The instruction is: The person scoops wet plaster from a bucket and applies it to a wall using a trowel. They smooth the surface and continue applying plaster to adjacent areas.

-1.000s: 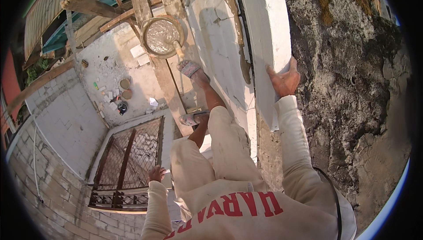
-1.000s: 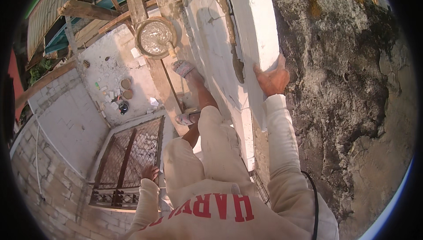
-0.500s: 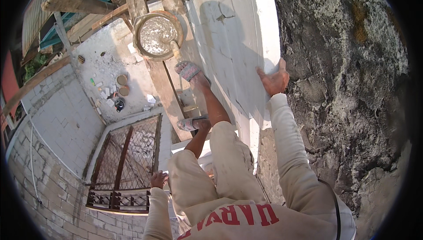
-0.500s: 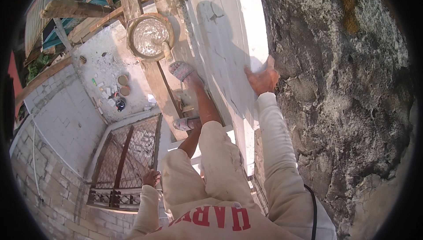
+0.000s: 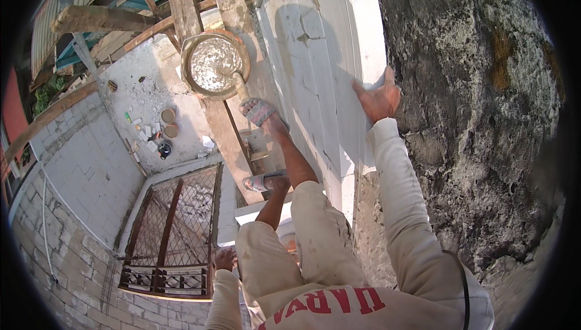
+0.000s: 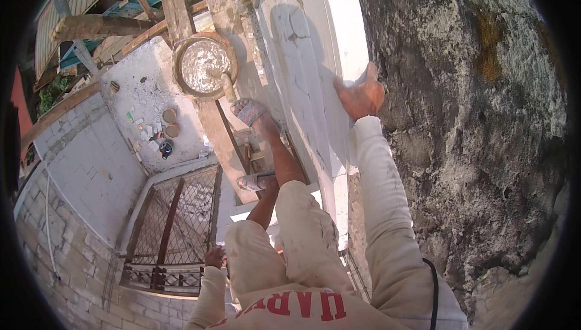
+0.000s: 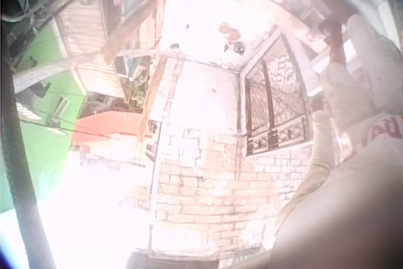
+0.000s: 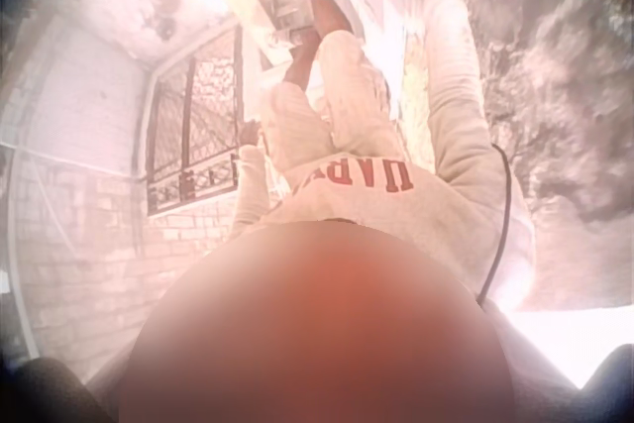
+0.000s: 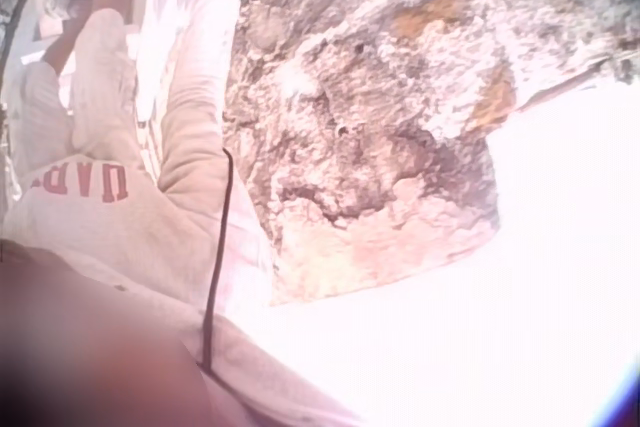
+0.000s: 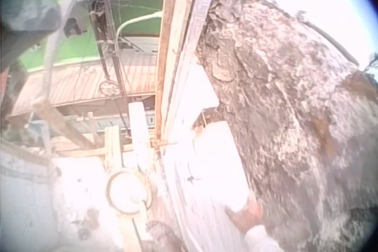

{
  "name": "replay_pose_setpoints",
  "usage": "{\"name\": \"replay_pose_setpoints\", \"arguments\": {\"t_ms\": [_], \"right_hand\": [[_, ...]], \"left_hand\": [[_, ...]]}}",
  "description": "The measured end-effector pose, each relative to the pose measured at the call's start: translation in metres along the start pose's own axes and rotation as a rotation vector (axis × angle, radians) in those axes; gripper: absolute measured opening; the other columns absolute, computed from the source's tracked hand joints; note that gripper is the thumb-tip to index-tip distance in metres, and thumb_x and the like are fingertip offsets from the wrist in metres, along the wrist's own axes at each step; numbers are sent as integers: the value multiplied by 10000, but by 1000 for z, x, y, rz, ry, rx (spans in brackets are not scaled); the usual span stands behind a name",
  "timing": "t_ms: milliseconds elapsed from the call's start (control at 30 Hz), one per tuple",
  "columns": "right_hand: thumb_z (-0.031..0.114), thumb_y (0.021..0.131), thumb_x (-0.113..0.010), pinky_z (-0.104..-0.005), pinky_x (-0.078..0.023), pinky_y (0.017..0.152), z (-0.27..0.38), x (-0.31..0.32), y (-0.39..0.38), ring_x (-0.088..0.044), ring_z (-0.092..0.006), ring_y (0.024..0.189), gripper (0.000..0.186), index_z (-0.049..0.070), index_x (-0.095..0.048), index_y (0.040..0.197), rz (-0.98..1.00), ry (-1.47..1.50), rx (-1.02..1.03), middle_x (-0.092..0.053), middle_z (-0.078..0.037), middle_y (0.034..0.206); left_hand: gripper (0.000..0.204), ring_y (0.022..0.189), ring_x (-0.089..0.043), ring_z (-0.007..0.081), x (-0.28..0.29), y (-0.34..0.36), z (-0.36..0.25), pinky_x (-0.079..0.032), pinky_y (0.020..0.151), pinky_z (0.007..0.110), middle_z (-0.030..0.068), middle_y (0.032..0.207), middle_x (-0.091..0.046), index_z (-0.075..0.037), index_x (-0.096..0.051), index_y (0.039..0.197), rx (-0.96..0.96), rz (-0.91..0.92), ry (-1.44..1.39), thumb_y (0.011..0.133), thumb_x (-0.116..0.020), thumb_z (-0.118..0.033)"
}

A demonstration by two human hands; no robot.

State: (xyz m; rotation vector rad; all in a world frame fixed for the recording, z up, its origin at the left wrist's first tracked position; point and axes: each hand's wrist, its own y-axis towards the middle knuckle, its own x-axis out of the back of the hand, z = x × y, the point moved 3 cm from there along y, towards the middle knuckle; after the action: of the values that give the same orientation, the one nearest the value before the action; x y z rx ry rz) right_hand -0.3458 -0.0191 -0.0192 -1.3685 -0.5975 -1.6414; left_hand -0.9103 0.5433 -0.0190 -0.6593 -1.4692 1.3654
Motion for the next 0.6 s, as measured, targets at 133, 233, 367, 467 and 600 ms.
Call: {"name": "replay_pose_setpoints", "arguments": {"t_ms": [133,233,367,467,600], "right_hand": [[357,686,-890,-491,-565,892,13,-3,19,-730,-460,926,784,-52,-555,1266,-79,-25,40,-742,-292,971],[376,675,-897,-486,-564,912,27,0,40,-730,-461,962,833,-71,-558,1292,-24,62,66,-740,-304,1005],[416,662,-902,-485,-559,943,9,-12,57,-726,-469,988,940,-81,-534,1370,-52,-1,108,-742,-299,1017],[464,643,-932,-437,-501,1080,16,-7,57,-697,-432,1145,1130,-169,-460,1451,77,11,38,-697,-359,1179],[472,644,-927,-441,-500,1082,17,-10,58,-685,-436,1169,1136,-161,-457,1461,55,-15,77,-697,-349,1192]], "left_hand": [[159,575,-620,142,-11,-5,2,-400,433,276,75,816,-695,-112,-609,976,0,12,-23,987,-716,-229],[175,552,-583,120,-19,-11,4,-388,436,273,49,788,-683,-117,-620,924,-20,14,-13,980,-729,-243],[211,537,-535,95,-26,-1,5,-385,449,270,11,742,-654,-113,-627,848,-87,-6,77,979,-729,-243],[213,578,-555,84,-26,2,10,-402,479,259,-17,720,-640,-101,-637,826,-266,-49,185,992,-696,-221],[216,631,-597,84,-48,-14,-6,-472,529,265,-13,772,-678,-99,-686,852,-190,-76,301,991,-696,-264]]}}
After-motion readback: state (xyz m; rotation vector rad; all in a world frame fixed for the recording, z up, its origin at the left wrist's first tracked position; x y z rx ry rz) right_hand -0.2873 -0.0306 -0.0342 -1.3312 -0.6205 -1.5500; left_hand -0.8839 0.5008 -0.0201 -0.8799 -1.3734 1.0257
